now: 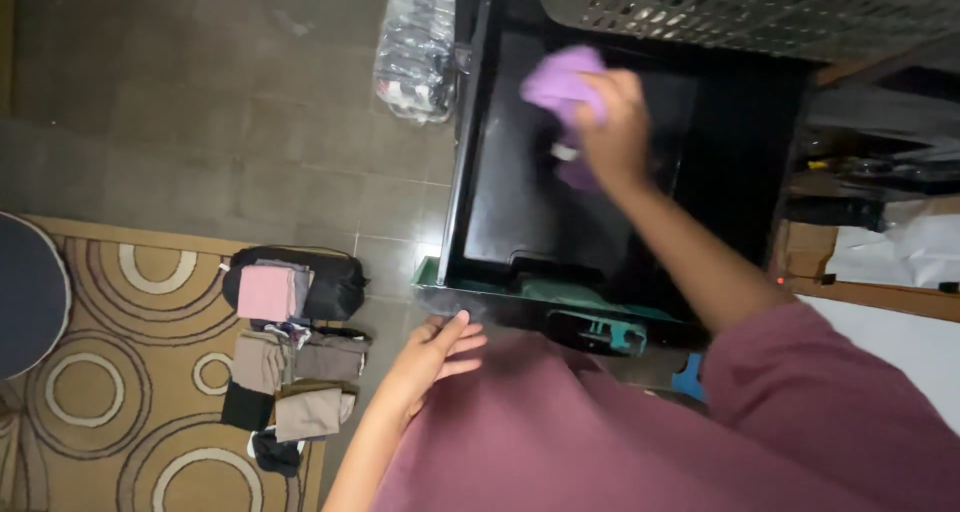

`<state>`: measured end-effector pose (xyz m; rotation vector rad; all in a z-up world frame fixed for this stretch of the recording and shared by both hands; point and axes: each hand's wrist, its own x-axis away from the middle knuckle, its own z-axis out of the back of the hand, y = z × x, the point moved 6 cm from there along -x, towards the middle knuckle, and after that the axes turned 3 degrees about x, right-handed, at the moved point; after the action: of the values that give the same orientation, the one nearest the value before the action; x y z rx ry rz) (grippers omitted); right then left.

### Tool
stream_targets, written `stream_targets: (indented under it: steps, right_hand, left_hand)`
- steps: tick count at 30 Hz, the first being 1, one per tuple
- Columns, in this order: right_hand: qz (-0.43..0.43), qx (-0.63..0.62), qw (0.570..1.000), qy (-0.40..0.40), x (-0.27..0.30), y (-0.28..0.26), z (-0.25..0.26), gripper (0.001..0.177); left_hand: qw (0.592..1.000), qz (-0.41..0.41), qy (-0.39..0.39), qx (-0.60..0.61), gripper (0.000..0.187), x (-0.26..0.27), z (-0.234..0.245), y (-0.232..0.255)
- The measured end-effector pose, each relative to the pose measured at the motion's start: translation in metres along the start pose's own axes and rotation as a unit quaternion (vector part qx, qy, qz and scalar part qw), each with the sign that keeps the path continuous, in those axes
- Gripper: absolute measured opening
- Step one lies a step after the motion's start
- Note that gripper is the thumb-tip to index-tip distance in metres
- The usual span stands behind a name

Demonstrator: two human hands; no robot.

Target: The person removes folded clothes from a drawer, places them on the floor, and then wipes the inside of the drawer with a purple cloth. The person handles various garments including shirts and pants, stacking them on the floor before cleaning the drawer surface.

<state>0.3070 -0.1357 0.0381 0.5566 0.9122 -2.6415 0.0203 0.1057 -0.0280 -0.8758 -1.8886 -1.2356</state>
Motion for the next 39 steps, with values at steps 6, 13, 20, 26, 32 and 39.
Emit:
stream_targets:
  steps: [6,13,20,26,32,39]
  right_hand:
    - [-0.021,0.429,0.898,-0.092,0.08,0.174,-0.099,0.044]
    - [0.068,0.096,0.978,-0.17,0.116,0.034,-0.193,0.041]
    - [0.137,-0.099,0.836,-0.522,0.179,-0.041,-0.154,0.034]
    - [0.091,-0.066,0.757,-0.644,0.175,-0.016,-0.136,0.038]
    - [-0.068,-0.077,0.642,-0.76,0.18,0.098,-0.093,0.023]
    - [0.167,-0.11,0.871,-0.45,0.091,0.003,-0.158,0.031]
  left_hand:
    - [0.994,-0.019,0.001,0.105,0.074,-0.006,-0.013,-0.003]
    - [0.97,-0.015,-0.072,0.232,0.058,-0.016,-0.058,-0.022]
    - [0.971,-0.022,-0.038,0.237,0.056,-0.027,-0.059,-0.035]
    - [0.976,-0.037,-0.031,0.214,0.058,-0.028,-0.056,-0.033]
    - [0.974,-0.059,-0.021,0.218,0.055,-0.026,-0.058,-0.031]
    - [0.982,-0.026,0.017,0.188,0.058,-0.017,-0.066,-0.03]
